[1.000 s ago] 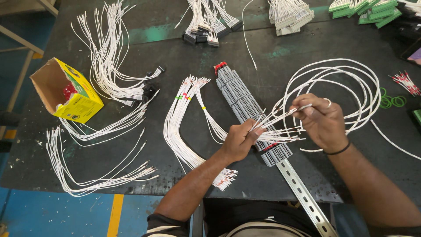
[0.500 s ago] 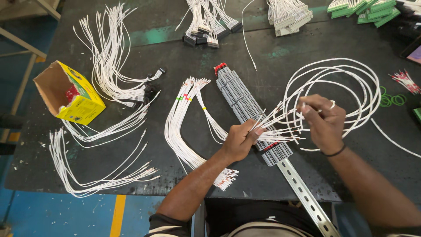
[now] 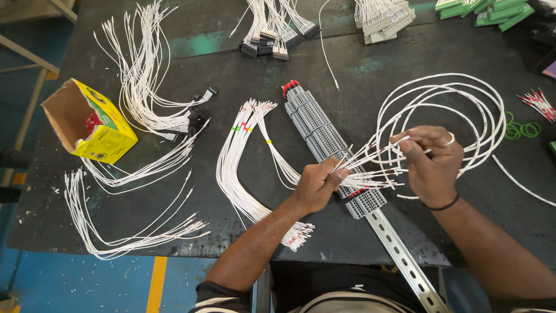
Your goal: The person inserts the stripped ends of white wires one at a time into the openings of a gray terminal block mounted on a DIN rail, pressing each wire in with their fingers. They gather and align the loose wires from the table and continue seating more wires into the terminal block across the episode.
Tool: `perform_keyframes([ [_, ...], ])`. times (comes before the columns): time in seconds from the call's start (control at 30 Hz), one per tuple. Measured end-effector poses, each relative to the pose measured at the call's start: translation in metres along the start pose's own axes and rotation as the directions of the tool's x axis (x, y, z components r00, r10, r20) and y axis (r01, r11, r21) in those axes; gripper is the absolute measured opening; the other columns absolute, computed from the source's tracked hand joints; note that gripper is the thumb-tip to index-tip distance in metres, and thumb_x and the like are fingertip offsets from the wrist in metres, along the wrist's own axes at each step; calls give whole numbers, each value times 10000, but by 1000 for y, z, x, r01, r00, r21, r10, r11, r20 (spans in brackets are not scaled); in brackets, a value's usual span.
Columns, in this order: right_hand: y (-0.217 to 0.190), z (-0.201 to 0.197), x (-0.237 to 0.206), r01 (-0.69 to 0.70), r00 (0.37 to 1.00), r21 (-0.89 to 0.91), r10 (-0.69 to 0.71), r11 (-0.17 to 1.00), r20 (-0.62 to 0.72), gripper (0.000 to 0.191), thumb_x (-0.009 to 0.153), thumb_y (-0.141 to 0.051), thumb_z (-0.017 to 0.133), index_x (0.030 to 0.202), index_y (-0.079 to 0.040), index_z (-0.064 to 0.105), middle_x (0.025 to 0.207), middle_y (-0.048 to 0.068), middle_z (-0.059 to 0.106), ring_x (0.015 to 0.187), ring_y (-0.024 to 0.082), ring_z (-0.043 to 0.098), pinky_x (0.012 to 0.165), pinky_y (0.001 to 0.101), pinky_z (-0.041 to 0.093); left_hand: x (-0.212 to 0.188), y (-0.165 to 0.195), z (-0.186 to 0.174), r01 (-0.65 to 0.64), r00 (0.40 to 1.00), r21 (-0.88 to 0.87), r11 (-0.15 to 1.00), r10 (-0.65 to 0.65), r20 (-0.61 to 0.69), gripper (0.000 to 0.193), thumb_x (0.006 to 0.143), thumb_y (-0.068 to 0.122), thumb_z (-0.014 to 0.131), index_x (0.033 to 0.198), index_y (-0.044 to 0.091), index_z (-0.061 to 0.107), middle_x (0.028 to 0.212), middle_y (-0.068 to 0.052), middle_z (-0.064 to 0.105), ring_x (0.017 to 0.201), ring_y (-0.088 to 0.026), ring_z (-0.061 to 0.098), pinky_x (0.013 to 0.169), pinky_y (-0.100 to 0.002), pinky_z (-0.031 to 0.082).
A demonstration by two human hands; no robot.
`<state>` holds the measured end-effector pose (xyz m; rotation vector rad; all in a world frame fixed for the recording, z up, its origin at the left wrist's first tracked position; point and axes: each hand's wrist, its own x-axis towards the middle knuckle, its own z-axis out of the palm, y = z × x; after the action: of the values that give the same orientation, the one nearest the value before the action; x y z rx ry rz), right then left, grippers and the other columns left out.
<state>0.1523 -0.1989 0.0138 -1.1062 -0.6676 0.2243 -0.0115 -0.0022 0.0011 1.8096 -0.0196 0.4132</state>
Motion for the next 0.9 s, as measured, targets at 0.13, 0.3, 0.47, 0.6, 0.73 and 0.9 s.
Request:
perform_keyframes([
  [0.13,0,0,-1,92,995,-67,-90,993,35,219,1009,52,713,1187,-30,616,1032,161,735,961,157,740,793,217,549,0,0,0,-17,1000,-10,1000,17,3,305,1097,282,543,1065,0,656,684,-19,590,613,-65,570,584,-274,484],
  [0.3,2,-1,-1,23,1000,32,-23,999,7,202,1020,68,695,1189,-17,622,1042,170,740,924,133,712,778,201,523,0,2,-1,-6,1000,-19,1000,6,-4,292,1100,269,545,1052,0,649,676,-20,581,611,-68,560,584,-275,479],
  [0.47,2,0,-2,-68,997,86,71,994,-31,204,1017,82,681,1190,-17,636,1014,184,759,726,64,631,647,177,456,0,3,0,-13,1000,-7,1000,13,-6,287,1093,265,548,1049,2,654,682,-21,591,612,-71,573,581,-274,479],
  [0.6,0,4,-1,-14,1000,-57,14,998,12,183,985,57,695,1132,-30,629,1038,142,741,947,115,733,738,202,526,0,4,0,-4,1000,2,1000,4,-5,296,1093,275,544,1044,5,655,676,-19,590,604,-72,572,581,-275,482],
  [0.73,-2,3,4,24,994,-323,12,946,108,244,912,15,766,1117,-26,641,984,97,762,854,59,694,669,178,482,0,4,0,16,1000,2,1000,-16,-9,294,1097,279,555,1022,7,640,669,-23,578,610,-72,559,582,-280,480],
  [0.9,2,0,8,-68,961,-361,159,930,229,219,823,-4,831,1019,-16,734,956,79,780,751,44,614,628,183,454,-1,4,0,-2,1000,9,1000,2,7,280,1098,272,556,1035,11,636,689,-26,582,620,-71,566,587,-285,484],
])
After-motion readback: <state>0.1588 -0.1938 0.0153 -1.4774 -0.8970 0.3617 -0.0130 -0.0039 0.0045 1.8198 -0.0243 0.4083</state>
